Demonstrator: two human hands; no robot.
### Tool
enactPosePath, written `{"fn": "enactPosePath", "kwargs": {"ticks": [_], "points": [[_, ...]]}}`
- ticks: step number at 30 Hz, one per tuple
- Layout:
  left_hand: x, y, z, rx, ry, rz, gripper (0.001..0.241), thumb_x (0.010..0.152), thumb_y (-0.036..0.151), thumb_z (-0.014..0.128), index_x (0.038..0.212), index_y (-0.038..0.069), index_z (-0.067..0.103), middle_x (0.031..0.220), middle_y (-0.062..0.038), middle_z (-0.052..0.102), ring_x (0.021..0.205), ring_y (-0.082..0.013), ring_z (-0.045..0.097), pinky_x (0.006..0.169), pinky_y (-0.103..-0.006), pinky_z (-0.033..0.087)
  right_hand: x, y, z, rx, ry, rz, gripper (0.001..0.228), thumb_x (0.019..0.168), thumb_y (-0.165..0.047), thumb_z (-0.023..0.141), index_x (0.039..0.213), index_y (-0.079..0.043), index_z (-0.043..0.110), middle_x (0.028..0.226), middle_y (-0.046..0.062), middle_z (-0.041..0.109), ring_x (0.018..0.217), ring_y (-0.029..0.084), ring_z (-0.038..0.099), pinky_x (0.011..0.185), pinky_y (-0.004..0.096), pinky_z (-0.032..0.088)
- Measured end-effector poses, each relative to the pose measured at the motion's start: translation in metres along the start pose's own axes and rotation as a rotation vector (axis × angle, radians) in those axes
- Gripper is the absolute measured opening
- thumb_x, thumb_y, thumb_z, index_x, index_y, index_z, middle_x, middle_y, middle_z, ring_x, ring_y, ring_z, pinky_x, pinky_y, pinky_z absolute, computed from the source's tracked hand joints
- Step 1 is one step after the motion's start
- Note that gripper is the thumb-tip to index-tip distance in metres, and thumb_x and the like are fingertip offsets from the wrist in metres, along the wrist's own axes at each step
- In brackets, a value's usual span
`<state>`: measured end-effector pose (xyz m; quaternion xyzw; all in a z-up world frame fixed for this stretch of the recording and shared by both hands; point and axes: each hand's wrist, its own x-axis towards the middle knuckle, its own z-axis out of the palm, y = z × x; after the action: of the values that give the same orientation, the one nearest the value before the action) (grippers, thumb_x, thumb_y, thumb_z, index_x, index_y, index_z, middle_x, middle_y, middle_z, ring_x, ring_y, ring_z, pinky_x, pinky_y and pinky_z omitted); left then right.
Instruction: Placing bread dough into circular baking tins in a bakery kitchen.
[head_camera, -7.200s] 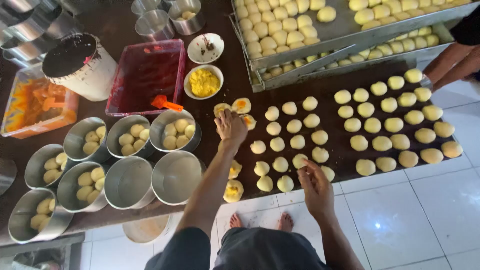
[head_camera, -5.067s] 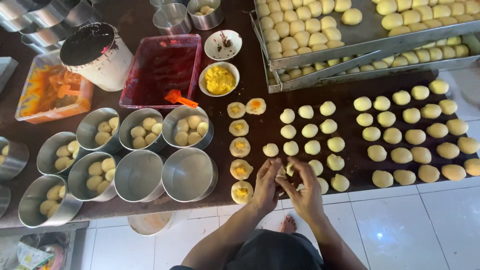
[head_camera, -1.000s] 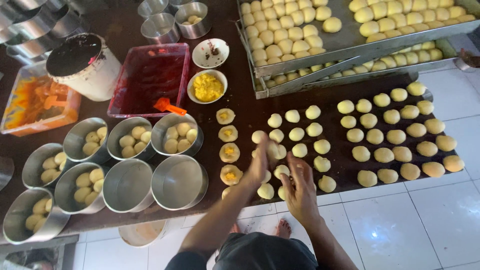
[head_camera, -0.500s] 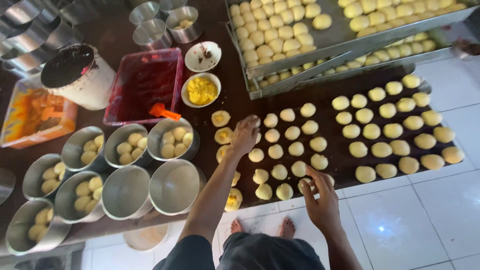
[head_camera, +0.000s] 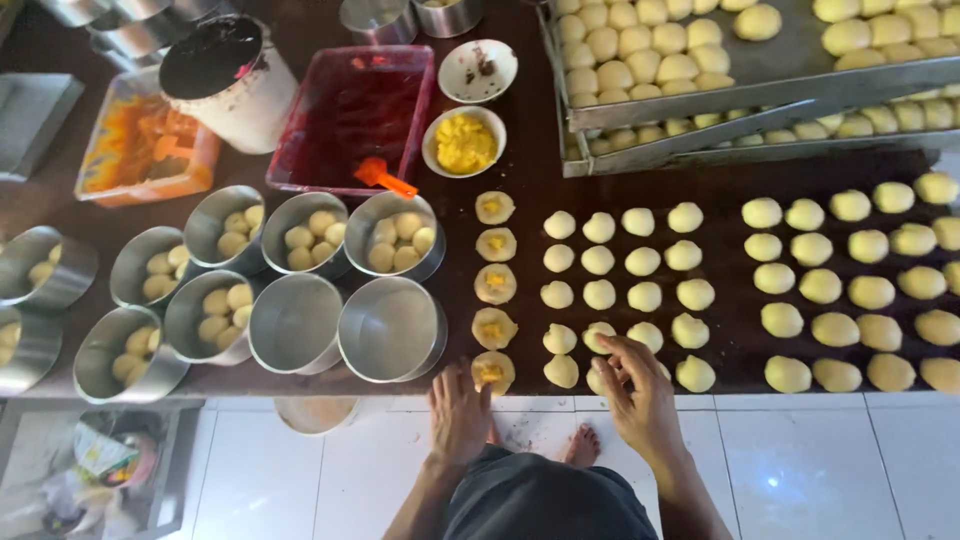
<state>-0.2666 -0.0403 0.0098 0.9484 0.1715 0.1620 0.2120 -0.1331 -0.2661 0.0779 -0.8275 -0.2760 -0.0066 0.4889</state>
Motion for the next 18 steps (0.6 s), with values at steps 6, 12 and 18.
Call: {"fn": "enactPosePath", "kwargs": {"ticks": [6,12,18], "points": [[0.008,-0.018,0.028,-0.266,-0.114,-0.162,0.031,0.094,0.021,0.068,0.115,0.002,0.056,0.115,-0.02,0.061,0.11,-0.041,0.058,0.095,-0.0514,0.048,-0.006,0.004,0.015,0.07,-0.159,0.052,0.031,0.095,-0.019,0.065,0.125,-0.009,0.068,0.116,0.01,0.072,0.079,0.012,0.07,0.061,0.026,0.064],[0.017,0.001,0.024,-0.214,-0.187,-0.286,0.051,0.087,0.026,0.076,0.123,0.002,0.049,0.114,-0.021,0.063,0.107,-0.044,0.059,0.09,-0.0557,0.047,-0.015,0.002,0.004,0.048,-0.32,0.111,0.031,0.097,-0.024,0.063,0.124,-0.01,0.069,0.116,0.006,0.073,0.08,0.012,0.072,0.063,0.03,0.063],[0.018,-0.006,0.038,-0.107,-0.174,-0.205,0.044,0.083,0.022,0.079,0.116,0.004,0.055,0.112,-0.019,0.066,0.102,-0.0426,0.065,0.086,-0.0562,0.051,-0.016,-0.011,-0.025,0.135,-0.338,0.126,0.033,0.096,-0.022,0.066,0.125,-0.007,0.069,0.103,0.006,0.074,0.077,0.013,0.071,0.064,0.029,0.059]]}}
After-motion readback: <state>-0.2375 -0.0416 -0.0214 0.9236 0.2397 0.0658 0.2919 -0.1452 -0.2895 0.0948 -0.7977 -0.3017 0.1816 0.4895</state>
